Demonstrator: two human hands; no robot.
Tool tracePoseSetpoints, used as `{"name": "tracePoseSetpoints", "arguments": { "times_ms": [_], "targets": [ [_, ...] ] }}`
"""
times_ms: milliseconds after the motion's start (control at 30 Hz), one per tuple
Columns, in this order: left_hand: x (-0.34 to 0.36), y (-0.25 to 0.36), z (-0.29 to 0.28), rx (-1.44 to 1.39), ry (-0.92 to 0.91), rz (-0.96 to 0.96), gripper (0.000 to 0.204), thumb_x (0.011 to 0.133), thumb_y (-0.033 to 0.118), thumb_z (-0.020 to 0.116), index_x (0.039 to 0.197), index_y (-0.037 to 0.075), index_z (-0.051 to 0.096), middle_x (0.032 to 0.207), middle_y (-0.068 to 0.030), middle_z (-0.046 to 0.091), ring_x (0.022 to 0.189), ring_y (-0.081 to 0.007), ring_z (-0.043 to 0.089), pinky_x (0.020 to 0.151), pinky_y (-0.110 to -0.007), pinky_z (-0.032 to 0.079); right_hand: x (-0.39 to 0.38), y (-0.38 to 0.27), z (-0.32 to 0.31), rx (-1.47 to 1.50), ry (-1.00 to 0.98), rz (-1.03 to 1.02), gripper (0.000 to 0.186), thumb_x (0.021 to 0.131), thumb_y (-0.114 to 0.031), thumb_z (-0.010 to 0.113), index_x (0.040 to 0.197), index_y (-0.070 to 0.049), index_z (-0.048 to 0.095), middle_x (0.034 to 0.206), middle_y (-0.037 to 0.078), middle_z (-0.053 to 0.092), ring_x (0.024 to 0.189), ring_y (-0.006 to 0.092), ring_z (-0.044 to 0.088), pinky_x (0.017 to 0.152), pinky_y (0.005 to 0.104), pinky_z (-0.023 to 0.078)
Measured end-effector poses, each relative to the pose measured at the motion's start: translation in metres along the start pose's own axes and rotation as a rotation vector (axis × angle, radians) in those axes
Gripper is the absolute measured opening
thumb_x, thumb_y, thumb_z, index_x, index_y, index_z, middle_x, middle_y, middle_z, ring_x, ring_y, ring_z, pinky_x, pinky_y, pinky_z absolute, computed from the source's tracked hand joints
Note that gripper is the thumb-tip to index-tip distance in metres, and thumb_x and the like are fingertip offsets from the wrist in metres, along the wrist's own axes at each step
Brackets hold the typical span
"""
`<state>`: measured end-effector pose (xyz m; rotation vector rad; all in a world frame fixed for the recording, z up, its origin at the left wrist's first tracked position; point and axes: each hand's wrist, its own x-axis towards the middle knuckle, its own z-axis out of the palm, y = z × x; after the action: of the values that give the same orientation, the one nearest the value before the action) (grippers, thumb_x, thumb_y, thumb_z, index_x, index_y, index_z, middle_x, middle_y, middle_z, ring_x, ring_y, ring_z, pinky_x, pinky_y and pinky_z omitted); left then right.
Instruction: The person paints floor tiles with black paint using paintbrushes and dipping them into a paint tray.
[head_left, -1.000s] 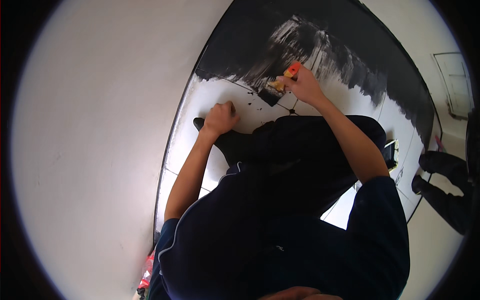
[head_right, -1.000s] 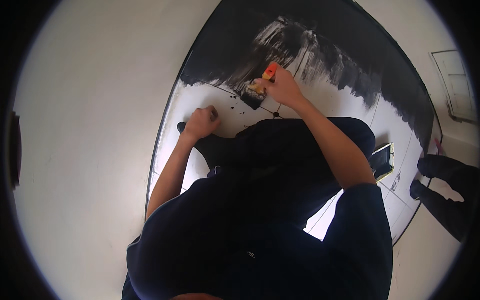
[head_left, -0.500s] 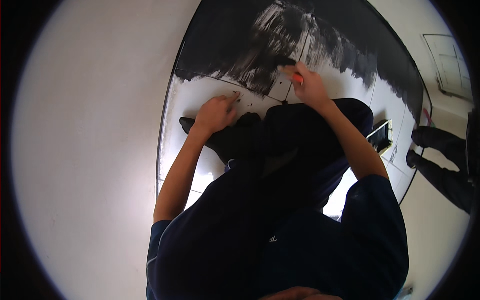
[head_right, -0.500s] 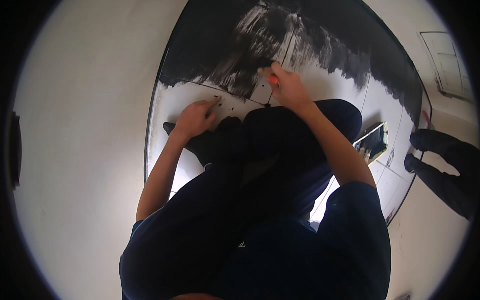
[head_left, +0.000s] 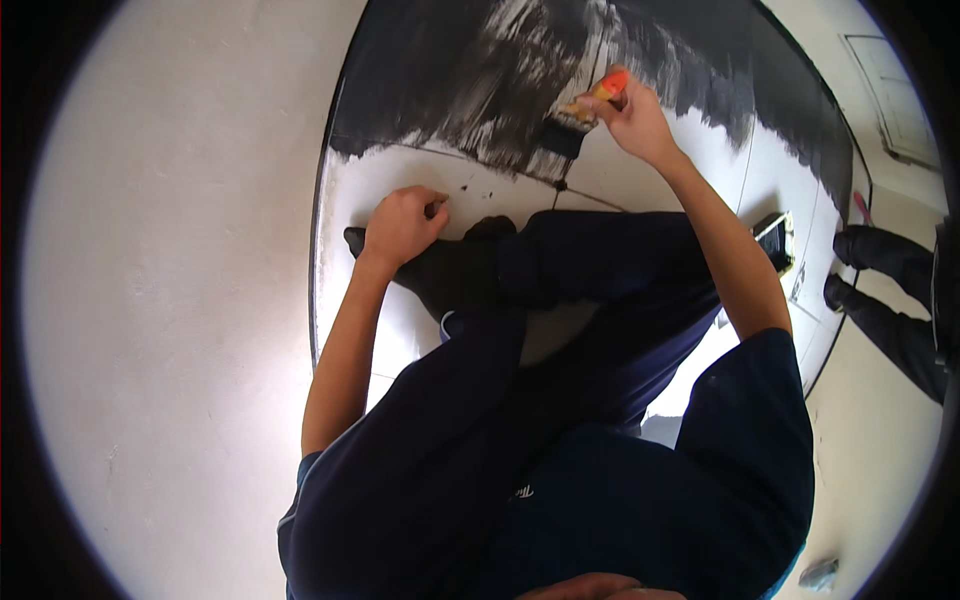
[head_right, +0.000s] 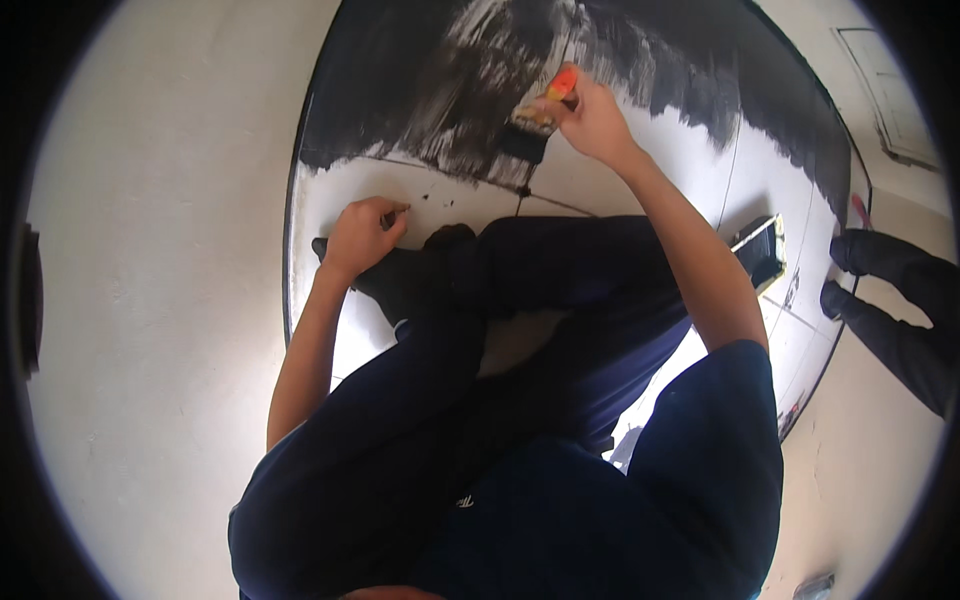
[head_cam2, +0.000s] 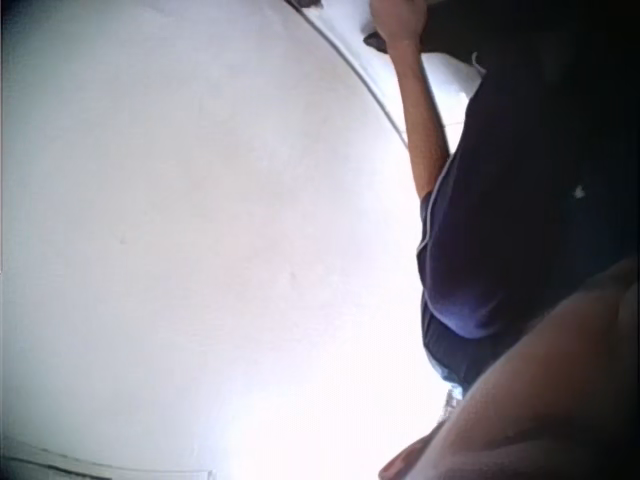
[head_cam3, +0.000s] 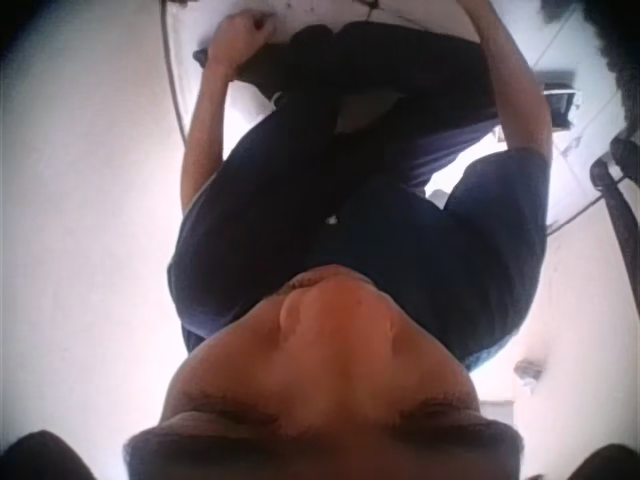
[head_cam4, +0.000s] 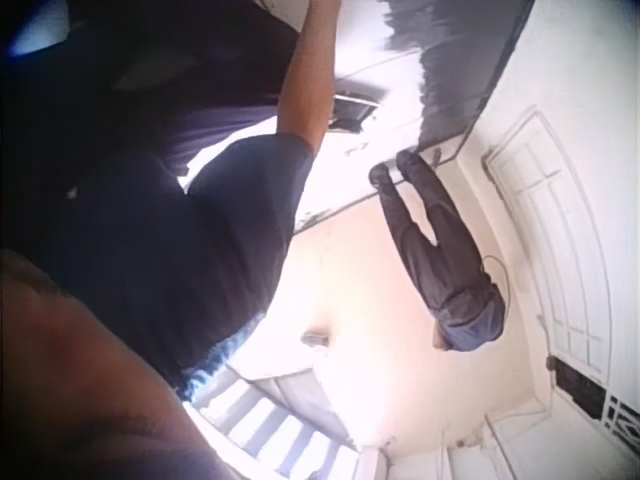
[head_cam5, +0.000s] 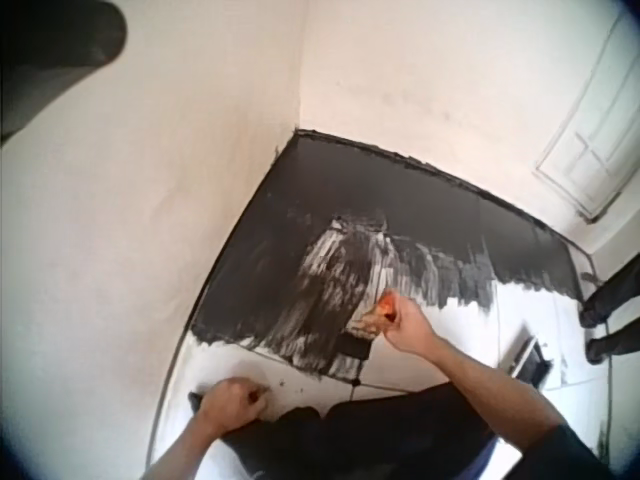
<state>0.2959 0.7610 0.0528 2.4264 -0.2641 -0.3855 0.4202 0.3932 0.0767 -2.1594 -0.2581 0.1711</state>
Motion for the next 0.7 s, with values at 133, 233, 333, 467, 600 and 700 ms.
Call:
{"name": "tracePoseSetpoints", "arguments": {
  "times_ms": [133,233,333,467,600,700],
  "targets": [
    [0.0,0.002,0.001,-0.026,-0.01,-0.03,0.022,0.087,0.02,0.075,0.099,0.004,0.081,0.088,-0.0139,0.077,0.081,-0.032,0.074,0.078,-0.042,0.059,0.072,0.014,-0.037,-0.208,0.163,-0.098,0.025,0.097,-0.016,0.076,0.107,-0.005,0.056,0.089,0.013,0.079,0.075,0.0217,0.077,0.068,0.0371,0.057],
    [0.005,0.007,-0.001,-0.071,-0.03,-0.099,0.021,0.086,0.019,0.078,0.098,0.002,0.081,0.091,-0.0145,0.079,0.082,-0.0304,0.075,0.078,-0.04,0.06,0.118,0.039,-0.052,-0.345,0.37,-0.25,0.028,0.1,-0.022,0.075,0.114,-0.007,0.056,0.085,0.013,0.077,0.067,0.0255,0.074,0.061,0.0374,0.054],
    [0.002,0.0,0.0,-0.08,-0.034,-0.116,0.018,0.087,0.015,0.079,0.1,0.002,0.081,0.093,-0.0154,0.079,0.081,-0.0294,0.075,0.079,-0.037,0.06,0.125,0.04,-0.024,-0.293,0.338,-0.101,0.024,0.099,-0.017,0.072,0.115,-0.009,0.056,0.094,0.014,0.078,0.08,0.0375,0.076,0.065,0.0445,0.058],
    [0.001,0.002,-0.001,-0.109,-0.031,-0.145,0.015,0.087,0.01,0.08,0.099,0.002,0.081,0.092,-0.015,0.078,0.079,-0.0279,0.075,0.077,-0.036,0.059,0.046,0.025,0.039,-0.415,0.044,-0.282,0.032,0.094,-0.004,0.067,0.124,-0.012,0.059,0.112,0.011,0.078,0.094,0.036,0.077,0.072,0.0411,0.064],
    [0.011,0.01,-0.003,-0.101,-0.075,-0.193,0.014,0.087,0.01,0.081,0.096,0.0,0.078,0.09,-0.0143,0.078,0.078,-0.0262,0.075,0.075,-0.036,0.059,-0.026,-0.039,0.054,-0.021,-0.129,-0.299,0.028,0.095,-0.009,0.074,0.113,-0.003,0.053,0.11,0.014,0.078,0.085,0.0321,0.078,0.069,0.0382,0.063],
    [0.019,0.009,-0.002,-0.093,-0.101,-0.217,0.016,0.087,0.013,0.082,0.096,0.001,0.076,0.09,-0.0132,0.078,0.077,-0.0245,0.075,0.075,-0.036,0.059,0.007,-0.052,0.061,0.15,-0.075,-0.173,0.026,0.098,-0.021,0.074,0.106,-0.003,0.057,0.07,0.013,0.069,0.065,0.0337,0.073,0.059,0.0404,0.056]
  ]
}}
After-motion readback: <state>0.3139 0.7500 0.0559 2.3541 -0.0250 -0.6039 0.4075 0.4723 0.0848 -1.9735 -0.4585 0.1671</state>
